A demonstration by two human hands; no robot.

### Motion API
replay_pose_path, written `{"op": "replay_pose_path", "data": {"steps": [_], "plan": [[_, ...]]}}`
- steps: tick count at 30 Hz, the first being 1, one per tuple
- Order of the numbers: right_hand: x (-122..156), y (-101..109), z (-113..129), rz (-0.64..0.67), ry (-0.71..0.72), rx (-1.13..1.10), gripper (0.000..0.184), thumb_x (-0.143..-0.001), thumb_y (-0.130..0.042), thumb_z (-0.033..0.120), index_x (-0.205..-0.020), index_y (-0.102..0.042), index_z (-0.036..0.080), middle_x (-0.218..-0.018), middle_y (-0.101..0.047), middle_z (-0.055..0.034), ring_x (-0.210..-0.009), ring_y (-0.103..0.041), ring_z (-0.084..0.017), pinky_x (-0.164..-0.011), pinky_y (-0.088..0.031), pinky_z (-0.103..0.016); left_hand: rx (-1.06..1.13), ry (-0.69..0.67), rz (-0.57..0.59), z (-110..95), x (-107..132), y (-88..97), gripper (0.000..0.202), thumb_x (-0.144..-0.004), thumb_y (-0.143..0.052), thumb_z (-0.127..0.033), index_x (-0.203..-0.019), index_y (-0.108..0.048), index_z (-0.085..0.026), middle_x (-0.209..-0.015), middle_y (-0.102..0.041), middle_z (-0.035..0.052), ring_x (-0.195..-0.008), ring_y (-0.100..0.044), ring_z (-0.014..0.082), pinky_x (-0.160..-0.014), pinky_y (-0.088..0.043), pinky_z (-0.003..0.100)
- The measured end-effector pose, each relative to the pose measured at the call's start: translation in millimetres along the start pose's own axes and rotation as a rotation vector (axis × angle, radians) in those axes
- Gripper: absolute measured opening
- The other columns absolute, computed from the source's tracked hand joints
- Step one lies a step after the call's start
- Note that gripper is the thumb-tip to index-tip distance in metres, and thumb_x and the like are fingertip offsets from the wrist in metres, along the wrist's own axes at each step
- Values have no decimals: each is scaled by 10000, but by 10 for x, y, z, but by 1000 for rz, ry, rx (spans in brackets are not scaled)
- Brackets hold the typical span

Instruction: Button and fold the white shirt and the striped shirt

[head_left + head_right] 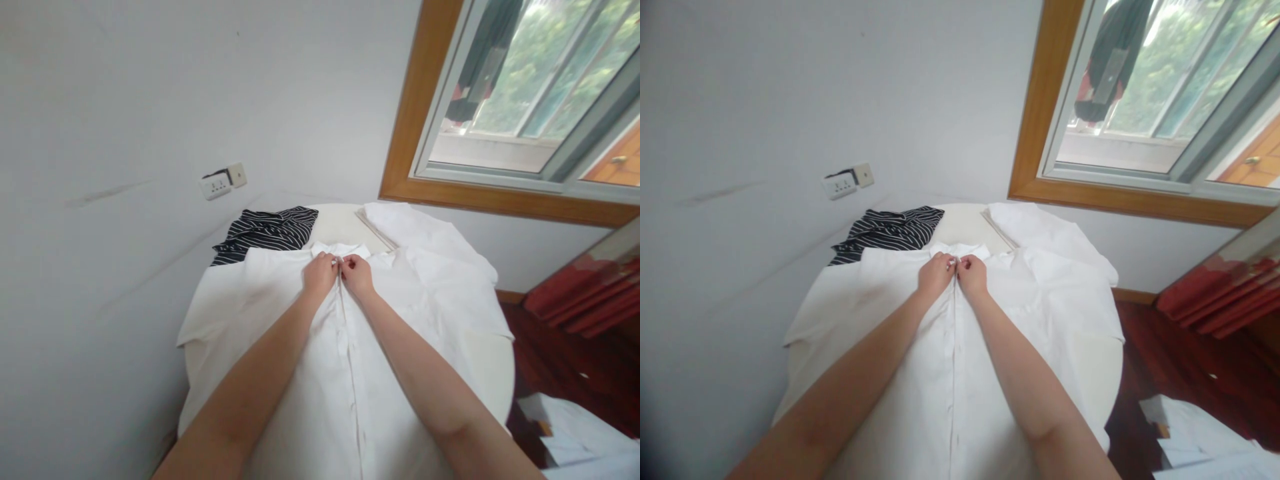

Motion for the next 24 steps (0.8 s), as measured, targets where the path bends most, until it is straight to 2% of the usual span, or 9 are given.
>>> {"op": "replay_pose_path", "data": {"steps": [4, 10, 15, 20, 24], "plan": [[-41, -30, -93, 40, -28, 41, 174, -783, -518, 292, -806, -650, 181, -602, -641, 9, -553, -588, -135, -593, -457, -231, 14, 20, 7, 5, -3, -3, 204, -911, -484, -332, -1031, -618, -235, -1029, -631, 33, -883, -622, 172, -684, -432, 258], [-87, -46, -143, 70, -51, 23, 174, -775, -513, 227, -836, -668, 177, -645, -667, 1, -578, -612, -135, -620, -481, -236, 66, 35, -4, 50, -21, -19, 160, -894, -525, -342, -978, -612, -236, -999, -639, 13, -878, -620, 160, -680, -427, 249], [-94, -47, -136, 109, -111, -20, 171, -774, -523, 210, -834, -672, 154, -610, -646, 4, -535, -594, -123, -570, -455, -211, 75, 61, 12, 80, -64, -50, 192, -911, -477, -339, -919, -642, -241, -976, -645, 18, -860, -616, 155, -673, -412, 242], [-97, -38, -89, 120, -59, 96, 181, -797, -535, 253, -781, -686, 154, -511, -590, 18, -501, -540, -116, -544, -395, -204, 75, 123, 33, 77, -87, -80, 228, -906, -474, -356, -919, -669, -238, -986, -653, 35, -878, -616, 166, -688, -411, 242], [-69, -14, -40, 90, -1, 210, 186, -795, -555, 261, -755, -697, 148, -594, -648, -25, -591, -574, -132, -607, -405, -214, 119, 119, 6, 95, -96, -69, 202, -892, -493, -330, -887, -676, -244, -968, -662, 22, -863, -621, 162, -688, -417, 240]]}}
Point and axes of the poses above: each hand's wrist, its own x-axis away from the middle knuckle, its own y-axis out of the back of the hand, z = x × y, the point moved 5 cm from there along -x, towards the middle knuckle
